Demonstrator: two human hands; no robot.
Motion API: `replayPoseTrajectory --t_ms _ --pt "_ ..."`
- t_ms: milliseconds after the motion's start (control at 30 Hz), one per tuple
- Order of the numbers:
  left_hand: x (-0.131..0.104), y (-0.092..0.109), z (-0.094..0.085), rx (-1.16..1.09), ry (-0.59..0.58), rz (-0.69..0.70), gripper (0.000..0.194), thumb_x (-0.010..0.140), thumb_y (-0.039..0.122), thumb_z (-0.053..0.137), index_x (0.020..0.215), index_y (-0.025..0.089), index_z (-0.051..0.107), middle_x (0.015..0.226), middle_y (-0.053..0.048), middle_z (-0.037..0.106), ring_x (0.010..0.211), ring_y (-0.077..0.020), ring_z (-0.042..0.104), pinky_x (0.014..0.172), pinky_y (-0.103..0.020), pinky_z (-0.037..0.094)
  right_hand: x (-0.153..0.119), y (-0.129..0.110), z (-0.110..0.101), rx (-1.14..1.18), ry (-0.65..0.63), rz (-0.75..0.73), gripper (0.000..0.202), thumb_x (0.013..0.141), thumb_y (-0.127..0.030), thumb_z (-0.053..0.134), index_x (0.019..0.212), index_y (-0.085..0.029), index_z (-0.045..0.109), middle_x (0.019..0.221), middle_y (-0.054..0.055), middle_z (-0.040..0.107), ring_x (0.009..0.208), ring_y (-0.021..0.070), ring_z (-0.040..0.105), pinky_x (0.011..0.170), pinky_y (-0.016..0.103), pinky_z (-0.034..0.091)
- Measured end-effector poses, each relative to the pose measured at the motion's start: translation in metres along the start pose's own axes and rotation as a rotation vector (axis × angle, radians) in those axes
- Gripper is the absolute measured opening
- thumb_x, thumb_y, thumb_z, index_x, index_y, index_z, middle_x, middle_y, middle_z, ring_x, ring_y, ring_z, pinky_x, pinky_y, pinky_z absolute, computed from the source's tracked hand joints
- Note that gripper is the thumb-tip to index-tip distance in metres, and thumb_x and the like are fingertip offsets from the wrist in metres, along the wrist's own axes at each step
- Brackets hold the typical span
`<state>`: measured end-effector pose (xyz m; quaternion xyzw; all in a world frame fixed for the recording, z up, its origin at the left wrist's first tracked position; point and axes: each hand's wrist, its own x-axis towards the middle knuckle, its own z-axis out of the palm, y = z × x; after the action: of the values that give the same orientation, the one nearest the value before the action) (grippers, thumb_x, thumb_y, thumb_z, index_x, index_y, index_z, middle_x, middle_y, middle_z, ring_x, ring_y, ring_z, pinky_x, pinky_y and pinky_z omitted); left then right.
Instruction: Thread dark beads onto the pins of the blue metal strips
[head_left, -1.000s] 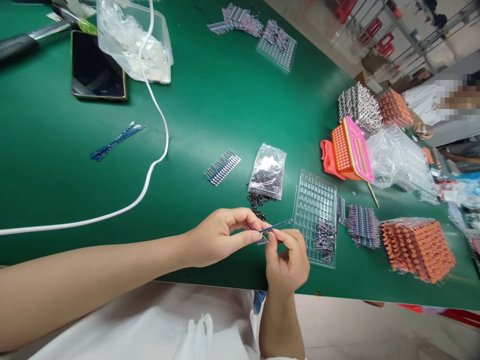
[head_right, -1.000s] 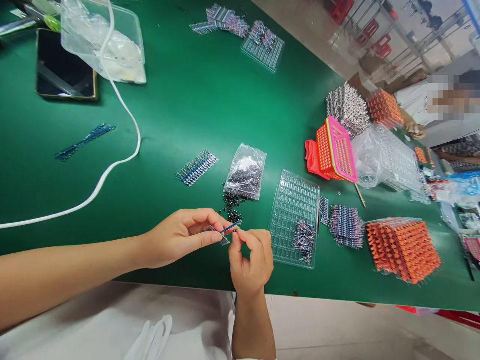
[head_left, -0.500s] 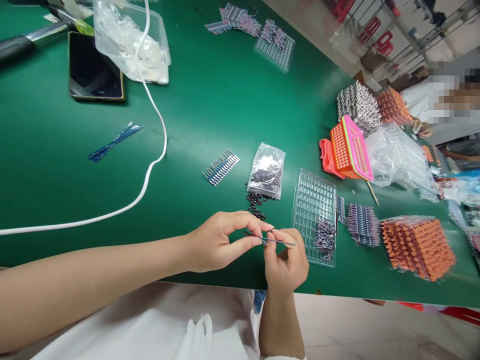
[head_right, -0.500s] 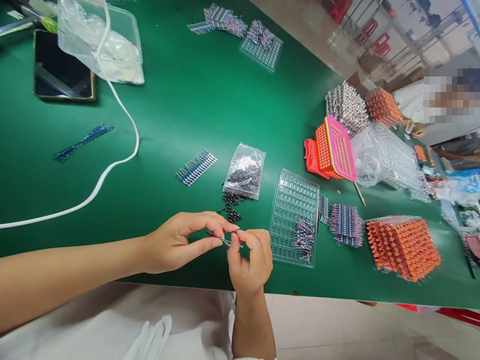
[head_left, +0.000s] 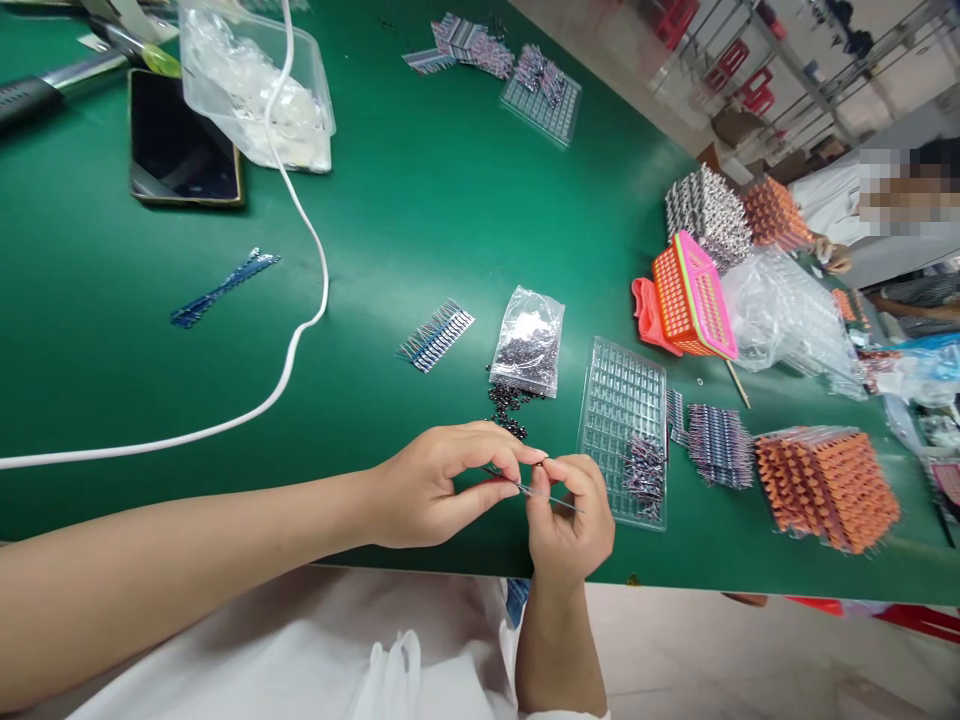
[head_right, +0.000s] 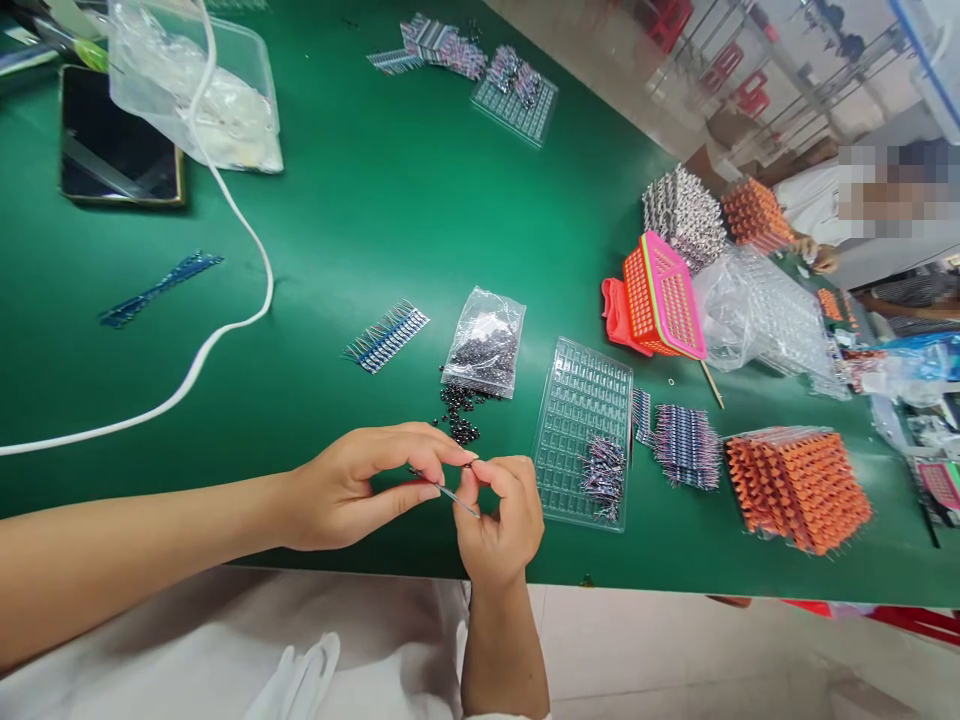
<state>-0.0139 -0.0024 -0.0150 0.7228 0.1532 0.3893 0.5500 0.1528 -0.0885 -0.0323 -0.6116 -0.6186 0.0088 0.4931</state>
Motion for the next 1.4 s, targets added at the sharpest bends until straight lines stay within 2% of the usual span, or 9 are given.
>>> replayPoseTrajectory --t_ms 200,367,533,667,800,1100,1267,1400 --pt "0.0014 0.0024 -0.0027 -0.086 -0.043 -0.118 0.007 0.091 0.010 0.059 0.091 0.016 0.064 0.112 -0.013 0.076 0.105 -0.0194 0.069 0.095 -0.035 0.054 -0.0003 0.0024 0.0001 0.030 0.005 -0.020 0.018 0.088 -0.009 0.064 0.100 -0.023 0.061 0.081 0.000 0.063 0.073 0.0145 0.061 0.066 0.031 0.053" --pt "0.0022 0.0034 -0.0058 -0.189 -0.070 -0.265 0.004 0.092 0.015 0.059 0.090 0.016 0.063 0.114 -0.011 0.074 0.104 -0.0195 0.068 0.094 -0.036 0.053 0.0001 0.0048 -0.0021 -0.033 -0.048 -0.107 0.027 0.089 -0.007 0.063 0.108 -0.026 0.064 0.087 0.001 0.066 0.080 0.0152 0.063 0.067 0.030 0.052" --pt "0.0004 0.0013 -0.0069 -0.381 -0.054 -0.439 0.004 0.091 0.021 0.064 0.090 0.017 0.063 0.114 -0.009 0.072 0.108 -0.0192 0.067 0.098 -0.034 0.051 0.0012 0.0048 -0.0040 -0.087 -0.070 -0.127 0.028 0.088 -0.007 0.065 0.107 -0.027 0.065 0.085 0.000 0.064 0.076 0.0134 0.062 0.067 0.029 0.052" --pt "0.0005 -0.0002 -0.0069 -0.503 -0.036 -0.523 0.009 0.090 0.025 0.067 0.088 0.017 0.063 0.105 -0.008 0.072 0.111 -0.0213 0.065 0.099 -0.036 0.051 0.0006 0.0046 -0.0029 -0.108 -0.055 -0.125 0.027 0.087 -0.007 0.066 0.106 -0.026 0.065 0.086 0.000 0.065 0.074 0.0129 0.063 0.066 0.029 0.053" --pt "0.0009 0.0006 -0.0073 -0.539 -0.033 -0.537 0.010 0.089 0.025 0.069 0.087 0.017 0.063 0.099 -0.007 0.071 0.113 -0.0224 0.065 0.101 -0.037 0.049 -0.0002 0.0045 -0.0017 -0.080 -0.035 -0.115 0.025 0.086 -0.005 0.068 0.103 -0.023 0.064 0.086 0.001 0.067 0.075 0.0133 0.064 0.067 0.030 0.053" --pt "0.0032 0.0017 -0.0072 -0.516 -0.007 -0.547 0.012 0.088 0.027 0.069 0.087 0.017 0.062 0.103 -0.008 0.072 0.113 -0.0232 0.066 0.101 -0.038 0.051 0.0003 0.0061 -0.0020 -0.131 -0.053 -0.149 0.025 0.087 -0.007 0.068 0.105 -0.023 0.064 0.086 0.001 0.068 0.075 0.0132 0.064 0.067 0.029 0.053" --pt "0.0019 0.0028 -0.0067 -0.419 -0.025 -0.480 0.007 0.091 0.023 0.065 0.088 0.017 0.063 0.108 -0.009 0.074 0.119 -0.0238 0.064 0.103 -0.040 0.050 -0.0003 0.0061 -0.0005 -0.143 -0.038 -0.138 0.023 0.086 -0.007 0.068 0.102 -0.022 0.064 0.084 0.001 0.068 0.074 0.0140 0.064 0.067 0.030 0.053" --pt "0.0006 0.0036 -0.0076 -0.351 -0.054 -0.435 0.006 0.092 0.022 0.063 0.089 0.017 0.063 0.115 -0.010 0.074 0.114 -0.0225 0.067 0.101 -0.040 0.052 -0.0013 0.0059 0.0008 -0.144 -0.015 -0.097 0.016 0.087 -0.011 0.067 0.098 -0.023 0.064 0.083 0.001 0.067 0.074 0.0147 0.064 0.066 0.030 0.054"
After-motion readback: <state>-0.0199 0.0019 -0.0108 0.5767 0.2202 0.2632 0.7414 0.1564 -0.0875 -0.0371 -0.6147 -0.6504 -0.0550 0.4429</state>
